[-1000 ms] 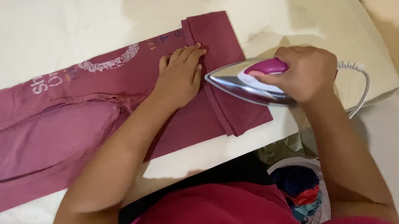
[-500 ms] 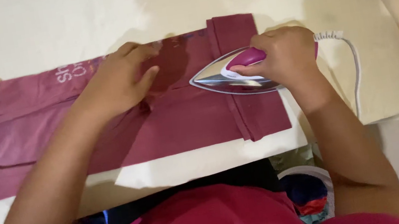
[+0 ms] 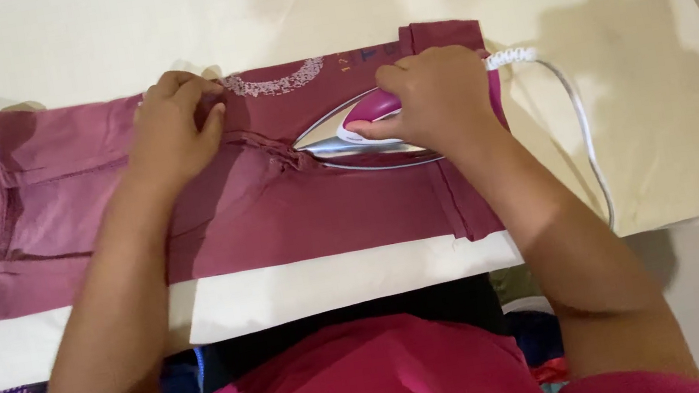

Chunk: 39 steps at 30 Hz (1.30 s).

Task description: Ironing and folding a pink t-shirt on a flat surface.

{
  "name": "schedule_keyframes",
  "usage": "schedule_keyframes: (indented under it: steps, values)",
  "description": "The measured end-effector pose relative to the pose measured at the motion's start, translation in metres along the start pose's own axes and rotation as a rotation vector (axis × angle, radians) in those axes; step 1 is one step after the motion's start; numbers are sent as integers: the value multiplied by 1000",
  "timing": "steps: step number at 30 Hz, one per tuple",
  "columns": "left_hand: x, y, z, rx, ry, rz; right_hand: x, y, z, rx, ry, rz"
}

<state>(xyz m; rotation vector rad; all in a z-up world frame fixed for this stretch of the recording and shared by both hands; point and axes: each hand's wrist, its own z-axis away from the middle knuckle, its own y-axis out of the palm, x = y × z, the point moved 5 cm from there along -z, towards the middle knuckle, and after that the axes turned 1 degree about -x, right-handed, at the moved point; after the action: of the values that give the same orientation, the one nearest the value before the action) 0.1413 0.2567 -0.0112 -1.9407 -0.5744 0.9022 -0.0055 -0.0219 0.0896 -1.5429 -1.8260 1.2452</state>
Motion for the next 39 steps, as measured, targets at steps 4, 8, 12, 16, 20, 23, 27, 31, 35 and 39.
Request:
schedule_keyframes:
  steps: [4, 8, 12, 16, 20, 23, 27, 31, 35, 39]
  values:
    - [-12, -9, 6, 22, -57, 28, 8, 2, -6, 4, 27, 18]
    - [-7, -12, 10, 17, -65, 93, 19, 10, -15, 8, 63, 29]
    - [-2, -11, 15, 63, -148, 72, 28, 16, -26, 15, 114, 24]
    - [-12, -32, 21, 79, -209, -22, 43, 18, -42, -2, 113, 40]
    - [4, -36, 24, 115, -282, -57, 49, 30, -54, -23, 130, 77]
    - [13, -42, 27, 148, -328, -92, 57, 34, -61, -56, 131, 84]
    - [34, -50, 30, 209, -434, -62, 65, 37, -73, -43, 122, 103]
    - [51, -72, 35, 216, -507, -70, 70, 33, -86, 1, 106, 32]
    - [75, -77, 44, 220, -624, -84, 75, 38, -91, 90, 113, 52]
    - [88, -75, 42, 285, -691, -53, 61, 71, -91, 247, 209, 171]
